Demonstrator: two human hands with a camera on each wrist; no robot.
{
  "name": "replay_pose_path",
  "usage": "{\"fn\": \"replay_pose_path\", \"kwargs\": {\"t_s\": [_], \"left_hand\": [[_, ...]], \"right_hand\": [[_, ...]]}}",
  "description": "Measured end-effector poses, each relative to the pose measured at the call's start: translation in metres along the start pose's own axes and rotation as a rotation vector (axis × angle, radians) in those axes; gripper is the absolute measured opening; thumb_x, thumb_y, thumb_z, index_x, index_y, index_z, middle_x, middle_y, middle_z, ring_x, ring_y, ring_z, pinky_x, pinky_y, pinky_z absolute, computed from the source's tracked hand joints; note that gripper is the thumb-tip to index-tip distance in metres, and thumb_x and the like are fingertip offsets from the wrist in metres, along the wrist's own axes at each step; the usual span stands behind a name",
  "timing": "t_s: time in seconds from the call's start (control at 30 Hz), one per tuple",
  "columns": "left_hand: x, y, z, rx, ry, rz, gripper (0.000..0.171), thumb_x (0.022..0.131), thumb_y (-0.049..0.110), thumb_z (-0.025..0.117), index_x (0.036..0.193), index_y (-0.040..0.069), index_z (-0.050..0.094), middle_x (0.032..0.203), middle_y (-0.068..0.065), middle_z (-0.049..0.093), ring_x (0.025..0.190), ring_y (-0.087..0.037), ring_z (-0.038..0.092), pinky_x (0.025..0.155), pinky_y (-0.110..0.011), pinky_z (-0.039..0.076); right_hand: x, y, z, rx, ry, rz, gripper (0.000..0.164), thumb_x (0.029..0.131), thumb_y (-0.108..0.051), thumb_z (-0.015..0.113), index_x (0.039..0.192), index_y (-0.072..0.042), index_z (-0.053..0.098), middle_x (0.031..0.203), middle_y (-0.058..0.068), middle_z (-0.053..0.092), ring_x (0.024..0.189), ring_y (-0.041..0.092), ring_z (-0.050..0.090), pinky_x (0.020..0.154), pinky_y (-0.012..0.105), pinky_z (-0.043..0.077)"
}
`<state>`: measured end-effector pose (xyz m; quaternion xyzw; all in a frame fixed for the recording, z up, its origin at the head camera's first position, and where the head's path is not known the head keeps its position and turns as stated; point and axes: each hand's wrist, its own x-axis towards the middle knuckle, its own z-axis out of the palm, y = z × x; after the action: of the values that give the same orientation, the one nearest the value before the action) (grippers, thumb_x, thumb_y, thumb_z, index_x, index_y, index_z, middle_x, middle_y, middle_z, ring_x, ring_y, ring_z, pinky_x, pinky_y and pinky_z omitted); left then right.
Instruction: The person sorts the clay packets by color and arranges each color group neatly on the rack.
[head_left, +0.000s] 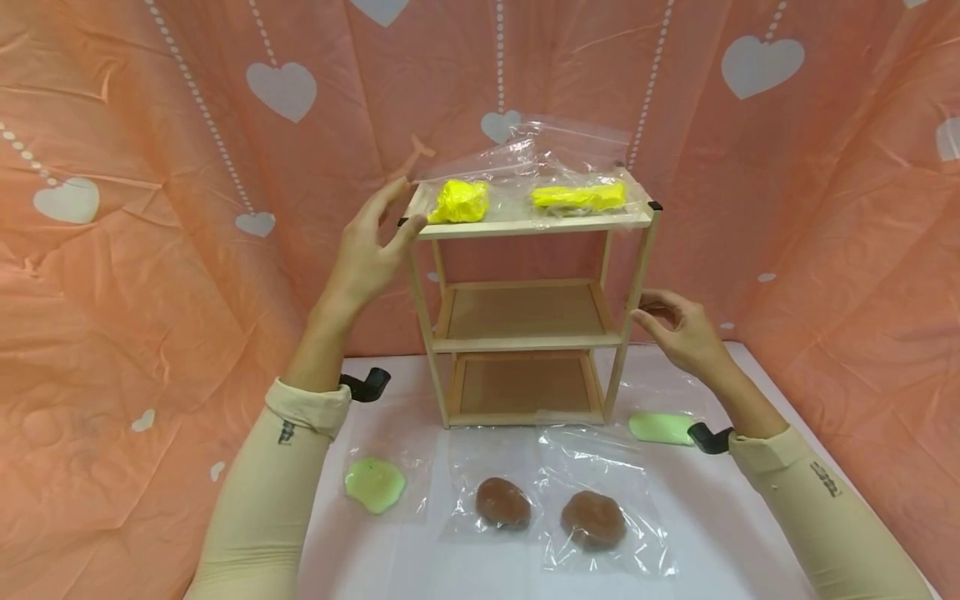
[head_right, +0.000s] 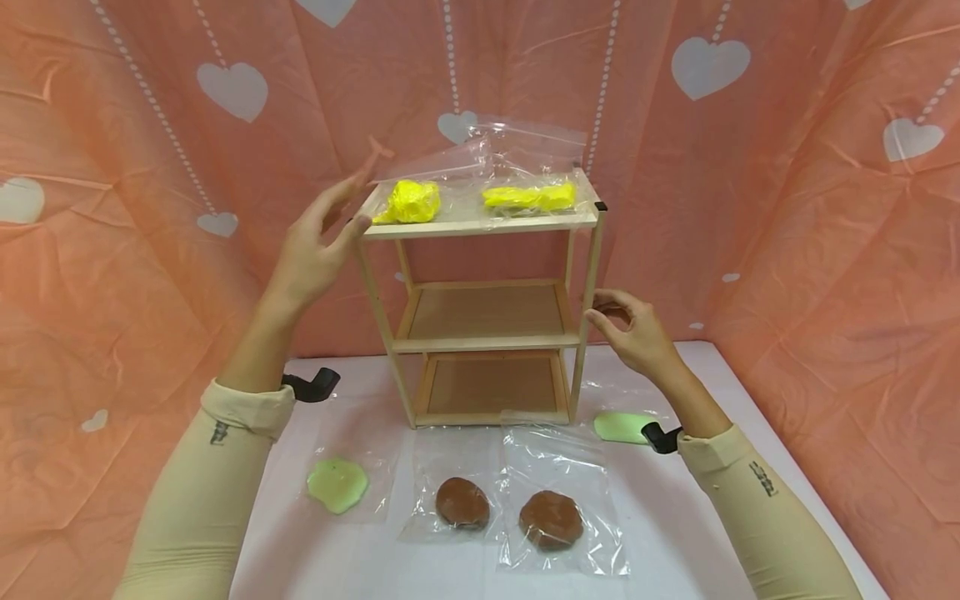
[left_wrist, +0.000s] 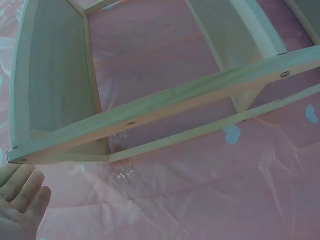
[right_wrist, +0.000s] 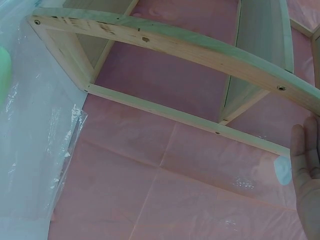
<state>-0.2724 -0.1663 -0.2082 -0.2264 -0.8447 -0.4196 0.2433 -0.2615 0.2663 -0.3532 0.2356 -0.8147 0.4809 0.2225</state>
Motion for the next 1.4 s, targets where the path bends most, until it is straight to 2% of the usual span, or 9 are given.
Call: {"fn": "replay_pose_path", "kwargs": {"t_s": [0.2, 0.37, 0.7, 1.07, 1.4], "left_hand": [[-0.012, -0.006, -0.003, -0.008, 0.012, -0.003, 0.064, 0.109, 0.031, 0.067, 0.165, 0.010, 0.043, 0.166, -0.009, 0.048, 0.156, -0.028, 0.040, 0.129, -0.044, 0.030], [-0.022, -0.015, -0.003, -0.019, 0.020, 0.004, 0.062, 0.109, 0.030, 0.068, 0.163, 0.010, 0.045, 0.163, -0.010, 0.051, 0.155, -0.028, 0.043, 0.128, -0.042, 0.031], [-0.042, -0.033, -0.002, -0.028, -0.008, -0.024, 0.069, 0.107, 0.043, 0.067, 0.164, 0.012, 0.045, 0.163, -0.010, 0.051, 0.154, -0.029, 0.044, 0.127, -0.046, 0.033], [-0.061, -0.050, 0.005, -0.045, -0.031, -0.060, 0.065, 0.108, 0.031, 0.069, 0.163, 0.007, 0.044, 0.162, -0.015, 0.051, 0.152, -0.034, 0.045, 0.126, -0.050, 0.033], [-0.072, -0.063, 0.016, -0.076, -0.058, -0.065, 0.060, 0.107, 0.018, 0.069, 0.161, 0.004, 0.047, 0.159, -0.017, 0.054, 0.150, -0.036, 0.047, 0.126, -0.050, 0.033]], "right_hand": [[0.000, 0.000, 0.000, -0.009, 0.002, 0.003, 0.029, 0.102, 0.005, 0.070, 0.130, 0.012, 0.067, 0.118, 0.030, 0.071, 0.103, -0.014, 0.061, 0.091, 0.006, 0.047], [0.000, 0.000, 0.001, -0.009, 0.006, 0.003, 0.030, 0.101, 0.005, 0.070, 0.130, 0.013, 0.067, 0.118, 0.030, 0.072, 0.102, -0.014, 0.061, 0.091, 0.005, 0.047], [-0.001, -0.001, 0.001, -0.021, 0.007, 0.006, 0.030, 0.101, 0.005, 0.070, 0.130, 0.013, 0.067, 0.118, 0.030, 0.072, 0.102, -0.013, 0.060, 0.092, 0.004, 0.046], [-0.001, -0.001, 0.000, -0.010, 0.007, 0.010, 0.030, 0.101, 0.005, 0.070, 0.131, 0.013, 0.066, 0.118, 0.030, 0.071, 0.103, -0.012, 0.061, 0.092, 0.005, 0.047], [-0.001, 0.000, 0.000, -0.012, -0.004, 0.021, 0.030, 0.102, 0.003, 0.070, 0.131, 0.012, 0.066, 0.119, 0.029, 0.071, 0.102, -0.013, 0.061, 0.091, 0.004, 0.046]]}}
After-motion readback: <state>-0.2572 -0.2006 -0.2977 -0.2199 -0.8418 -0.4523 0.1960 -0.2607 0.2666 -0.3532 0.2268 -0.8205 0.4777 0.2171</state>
